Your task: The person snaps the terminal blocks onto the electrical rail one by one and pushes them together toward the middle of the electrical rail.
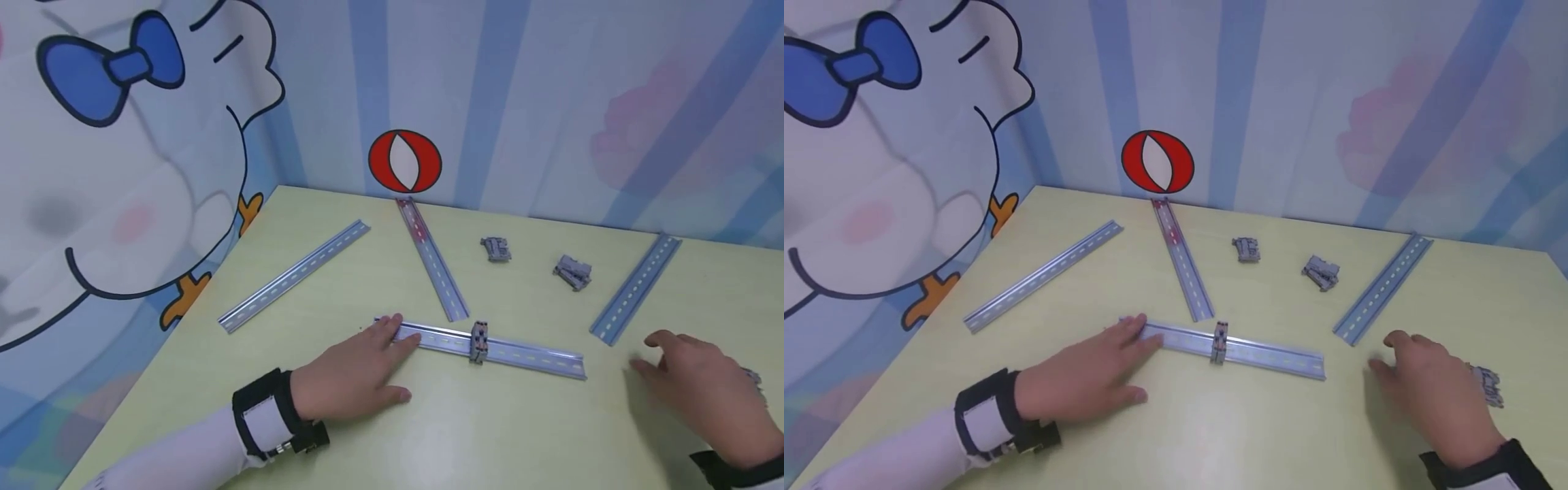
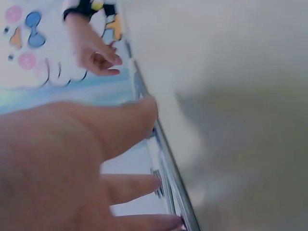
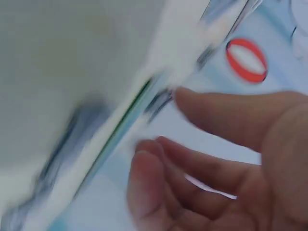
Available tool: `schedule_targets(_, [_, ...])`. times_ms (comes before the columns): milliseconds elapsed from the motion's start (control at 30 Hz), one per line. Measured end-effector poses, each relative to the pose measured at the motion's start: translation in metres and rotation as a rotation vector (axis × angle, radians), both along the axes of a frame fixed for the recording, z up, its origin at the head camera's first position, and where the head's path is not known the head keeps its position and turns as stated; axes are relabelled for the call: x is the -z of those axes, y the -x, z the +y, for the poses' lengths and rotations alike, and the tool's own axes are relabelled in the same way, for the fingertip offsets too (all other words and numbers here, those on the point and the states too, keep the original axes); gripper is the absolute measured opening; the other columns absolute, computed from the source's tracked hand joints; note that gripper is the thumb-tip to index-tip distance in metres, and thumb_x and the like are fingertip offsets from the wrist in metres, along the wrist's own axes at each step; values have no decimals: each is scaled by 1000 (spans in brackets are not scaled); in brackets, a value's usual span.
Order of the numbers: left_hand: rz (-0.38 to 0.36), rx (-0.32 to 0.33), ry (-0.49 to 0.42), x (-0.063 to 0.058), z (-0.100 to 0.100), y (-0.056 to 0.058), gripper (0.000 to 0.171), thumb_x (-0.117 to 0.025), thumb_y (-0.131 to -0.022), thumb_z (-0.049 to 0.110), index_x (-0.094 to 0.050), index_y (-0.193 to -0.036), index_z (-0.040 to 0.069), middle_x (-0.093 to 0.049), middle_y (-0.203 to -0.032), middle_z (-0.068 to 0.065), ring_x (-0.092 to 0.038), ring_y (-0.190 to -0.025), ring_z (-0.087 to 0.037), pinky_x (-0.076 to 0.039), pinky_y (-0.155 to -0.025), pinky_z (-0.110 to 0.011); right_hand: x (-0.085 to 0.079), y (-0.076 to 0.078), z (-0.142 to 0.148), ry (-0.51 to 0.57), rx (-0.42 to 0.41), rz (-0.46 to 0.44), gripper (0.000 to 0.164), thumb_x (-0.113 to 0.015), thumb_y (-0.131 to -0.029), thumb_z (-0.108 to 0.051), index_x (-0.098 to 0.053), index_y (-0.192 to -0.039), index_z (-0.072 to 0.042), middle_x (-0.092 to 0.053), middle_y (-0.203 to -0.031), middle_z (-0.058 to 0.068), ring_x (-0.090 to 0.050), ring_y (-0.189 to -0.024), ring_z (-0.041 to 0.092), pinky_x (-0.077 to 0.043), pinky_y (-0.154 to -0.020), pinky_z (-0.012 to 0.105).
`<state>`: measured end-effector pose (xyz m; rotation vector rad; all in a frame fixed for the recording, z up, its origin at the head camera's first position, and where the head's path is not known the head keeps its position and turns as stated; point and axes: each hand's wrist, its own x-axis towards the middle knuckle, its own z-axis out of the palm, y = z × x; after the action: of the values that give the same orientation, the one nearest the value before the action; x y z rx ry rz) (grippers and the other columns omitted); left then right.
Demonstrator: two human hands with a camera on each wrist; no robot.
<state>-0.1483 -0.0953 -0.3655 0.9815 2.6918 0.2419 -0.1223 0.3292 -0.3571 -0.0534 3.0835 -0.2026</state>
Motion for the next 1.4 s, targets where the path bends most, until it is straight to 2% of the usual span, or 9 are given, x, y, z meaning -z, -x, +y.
schedule_targets(100, [-4, -68, -135, -4, -6, 9, 66, -63, -93, 44, -41, -150, 18, -35, -155, -12, -34, -142, -28, -35, -112, -43, 3, -5, -23, 138, -134, 114, 46, -78, -81, -21, -63, -115, 7, -64, -93, 17, -63, -73, 25, -53, -57, 38])
schedule_targets(267, [43, -187, -284, -4, -14, 25, 51, -75, -87, 25, -61, -134, 11, -57, -127, -9, -53, -111, -20, -49, -95, -34, 9, -3, -45, 240, -307, 96, 53, -84, -75, -21, -65, -120, -1, -63, -100, 8, -63, -80, 17, -53, -60, 27])
schedule_targets(367, [58, -200, -301, 0, -15, 31, 46, -80, -81, 18, -68, -124, 8, -61, -110, -7, -52, -94, -16, -48, -81, -29, 13, -1, -48, 222, -353, 101, 48, -85, -73, -16, -68, -115, -2, -60, -92, 1, -61, -76, 12, -52, -59, 24])
schedule_targets(500, [61, -188, -323, 4, -16, 34, 38, -83, -78, 15, -73, -113, 8, -62, -99, -4, -50, -85, -14, -46, -73, -27, 17, 3, -44, 219, -390, 99, 38, -83, -75, -12, -71, -110, -4, -58, -89, -4, -56, -75, 6, -49, -58, 22])
schedule_targets(700, [30, -195, -281, 4, -18, 36, 33, -84, -77, 21, -73, -106, 11, -64, -91, 3, -52, -79, -12, -45, -70, -27, 27, 13, -37, 130, -581, 251, 37, -85, -70, -6, -72, -105, -6, -59, -92, -2, -57, -78, 9, -50, -60, 25])
schedule_targets(900, [-24, -218, -223, 1, -31, 28, 34, -85, -75, 30, -75, -103, 14, -64, -84, 9, -52, -74, -10, -45, -67, -25, 31, 24, -43, 23, -726, 379, 49, -85, -66, -3, -67, -112, -3, -60, -98, 8, -60, -85, 18, -53, -66, 31])
schedule_targets(1100, [-14, -259, -153, -15, -57, 8, 31, -85, -73, 36, -77, -96, 17, -64, -81, 13, -53, -73, -8, -47, -68, -24, 12, 38, -70, -30, -759, 322, 41, -79, -80, -11, -65, -119, -7, -58, -107, 5, -57, -93, 15, -54, -72, 31])
schedule_targets(1267, [51, -338, -132, -27, -87, -5, 28, -86, -72, 36, -76, -91, 17, -65, -80, 13, -55, -72, -6, -48, -68, -24, -7, 72, -106, -69, -823, 299, 37, -77, -84, -13, -66, -118, -6, -59, -107, 5, -57, -94, 14, -55, -77, 30])
schedule_targets(1400, [76, -382, -180, -28, -113, -7, 26, -85, -73, 33, -76, -90, 16, -66, -78, 12, -55, -71, -8, -47, -63, -24, -10, 105, -134, -84, -904, 297, 37, -79, -83, -16, -67, -116, -6, -61, -105, 5, -57, -92, 15, -55, -79, 31])
